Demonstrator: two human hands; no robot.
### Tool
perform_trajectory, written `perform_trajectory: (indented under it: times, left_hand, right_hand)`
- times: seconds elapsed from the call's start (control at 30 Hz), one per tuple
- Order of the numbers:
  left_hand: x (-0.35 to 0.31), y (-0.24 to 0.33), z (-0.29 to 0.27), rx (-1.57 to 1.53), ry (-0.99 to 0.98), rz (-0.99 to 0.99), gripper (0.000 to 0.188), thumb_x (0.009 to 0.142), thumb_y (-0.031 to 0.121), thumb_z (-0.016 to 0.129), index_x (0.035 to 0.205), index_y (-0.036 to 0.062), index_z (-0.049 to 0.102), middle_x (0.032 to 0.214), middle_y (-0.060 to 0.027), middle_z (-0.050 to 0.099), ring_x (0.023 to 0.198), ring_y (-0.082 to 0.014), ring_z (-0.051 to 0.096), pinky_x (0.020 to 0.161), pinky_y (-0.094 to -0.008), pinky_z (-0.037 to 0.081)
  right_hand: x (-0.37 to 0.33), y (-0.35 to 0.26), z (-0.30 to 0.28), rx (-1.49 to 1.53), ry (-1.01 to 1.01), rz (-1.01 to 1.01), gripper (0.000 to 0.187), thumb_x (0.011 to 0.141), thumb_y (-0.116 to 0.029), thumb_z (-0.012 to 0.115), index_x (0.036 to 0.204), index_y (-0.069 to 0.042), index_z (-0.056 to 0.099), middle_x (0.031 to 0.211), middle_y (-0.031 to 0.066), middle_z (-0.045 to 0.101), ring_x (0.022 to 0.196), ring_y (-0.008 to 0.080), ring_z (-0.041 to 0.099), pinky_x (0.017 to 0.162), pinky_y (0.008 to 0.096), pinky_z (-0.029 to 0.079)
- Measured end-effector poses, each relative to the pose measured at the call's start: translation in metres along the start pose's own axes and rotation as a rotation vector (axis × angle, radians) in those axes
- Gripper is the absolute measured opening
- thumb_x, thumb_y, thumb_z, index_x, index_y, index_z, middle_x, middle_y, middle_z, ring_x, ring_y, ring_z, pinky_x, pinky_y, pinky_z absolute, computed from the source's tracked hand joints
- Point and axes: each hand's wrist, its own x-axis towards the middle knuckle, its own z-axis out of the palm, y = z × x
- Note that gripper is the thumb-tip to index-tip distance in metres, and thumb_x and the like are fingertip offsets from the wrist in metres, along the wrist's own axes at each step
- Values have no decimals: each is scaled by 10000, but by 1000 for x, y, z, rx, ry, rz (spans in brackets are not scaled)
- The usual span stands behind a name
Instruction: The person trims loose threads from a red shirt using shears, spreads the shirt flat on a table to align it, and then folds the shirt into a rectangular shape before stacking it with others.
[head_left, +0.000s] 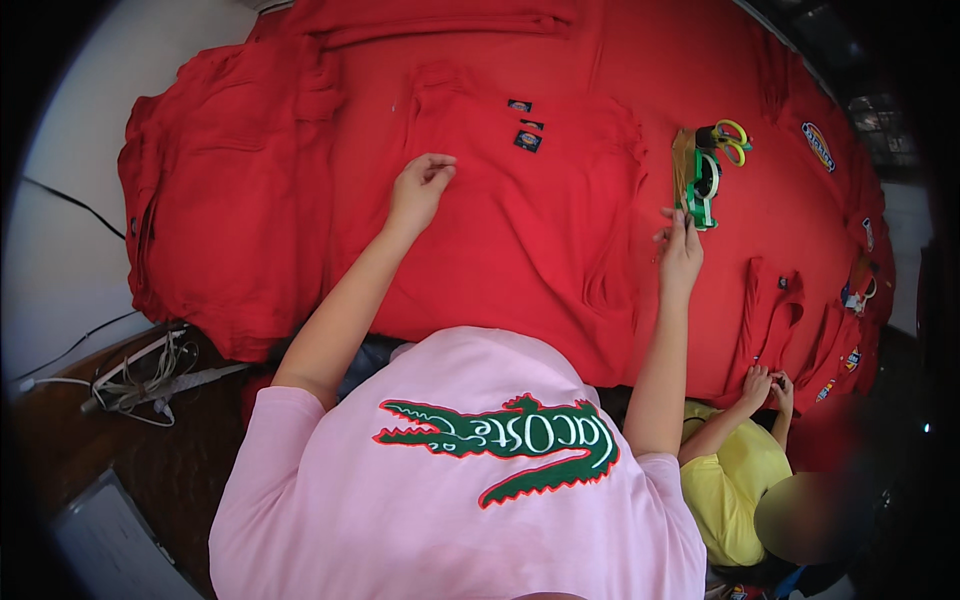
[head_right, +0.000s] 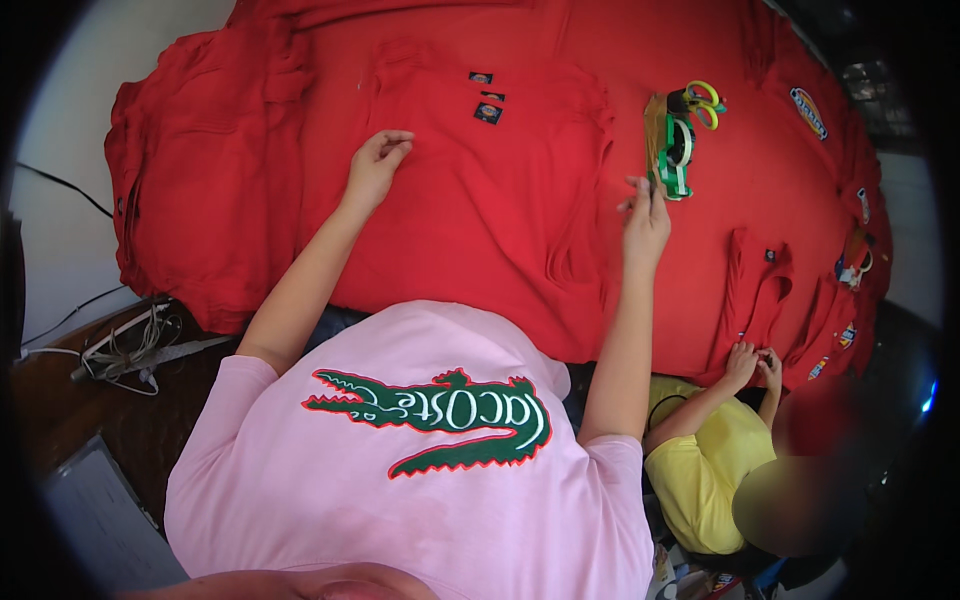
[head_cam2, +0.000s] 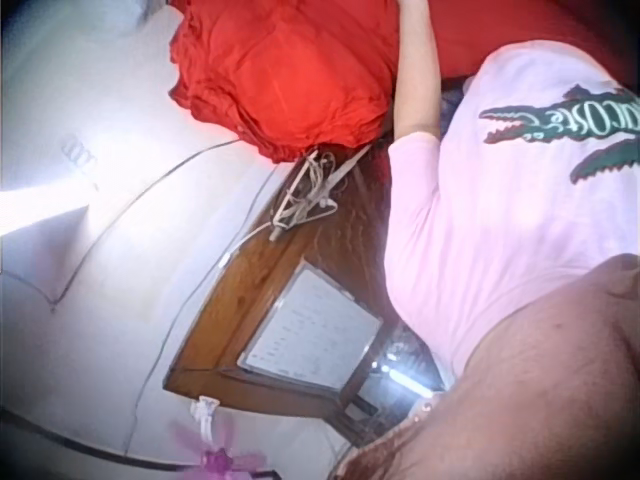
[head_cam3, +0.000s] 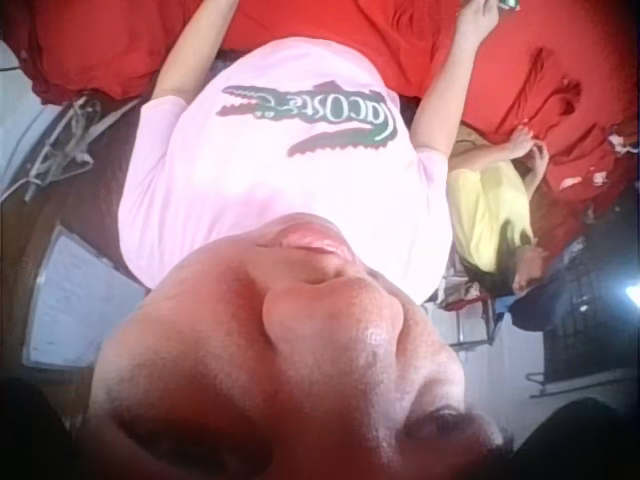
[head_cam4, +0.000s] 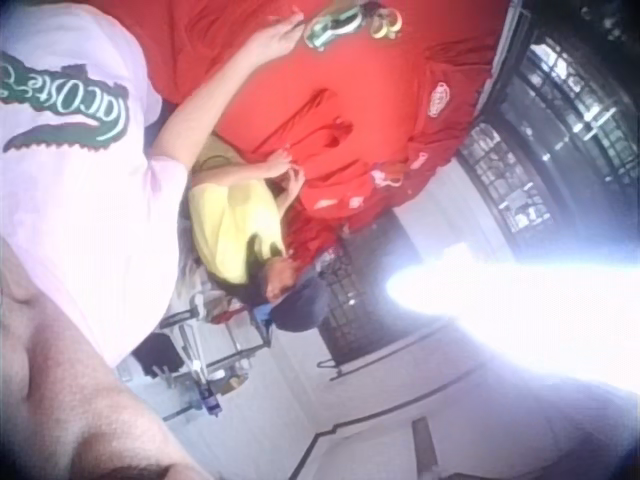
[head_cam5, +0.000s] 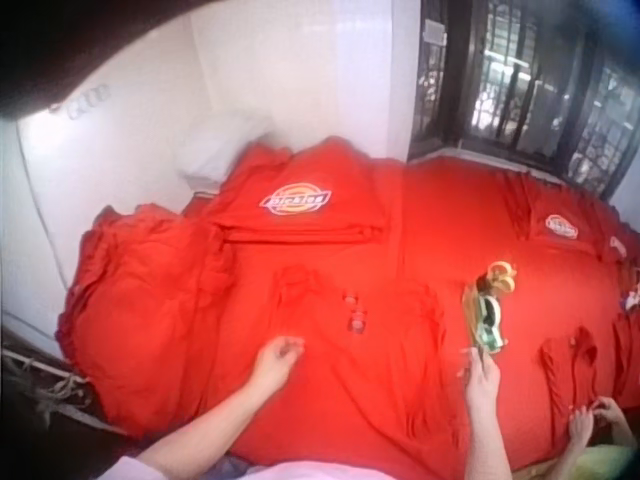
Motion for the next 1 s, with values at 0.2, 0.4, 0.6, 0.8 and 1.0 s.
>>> perform_trajectory:
  times: [0.2,0.4,0.6,0.8,1.0]
  left_hand:
    - [48,76,118,6,-365,177,251,955,165,688,1156,16,709,1219,-119,647,913,-185,706,823,-314,558]
    - [74,95,191,373,-348,206,318,906,244,764,1115,13,703,1044,-105,683,793,-193,669,740,-330,536]
    - [24,105,149,-255,-470,-3,176,915,158,766,1028,28,732,834,30,587,727,-46,495,656,-231,433]
    - [-36,138,84,-92,-417,185,202,857,86,799,1044,32,745,849,36,585,662,-53,412,639,-230,408]
    - [-62,141,63,-93,-406,156,225,846,56,785,1064,18,744,865,33,587,680,-54,429,652,-225,408]
  right_hand:
    - [57,-29,65,-201,42,-241,304,1032,-242,644,1132,45,656,901,46,674,748,85,551,704,247,463]
    - [41,-64,80,-138,-59,-193,291,1022,-254,668,1088,29,662,848,25,631,778,72,536,710,243,458]
    - [-10,-81,63,-159,-185,-65,231,980,-206,727,1034,16,694,763,-54,558,705,30,454,613,207,378]
    - [-65,-96,66,-90,-409,-3,169,962,-143,740,1035,9,724,751,-73,548,690,17,438,603,197,363]
    - [-89,-100,71,-83,-466,-73,170,937,-128,763,1030,12,733,776,-33,587,704,35,470,615,214,393]
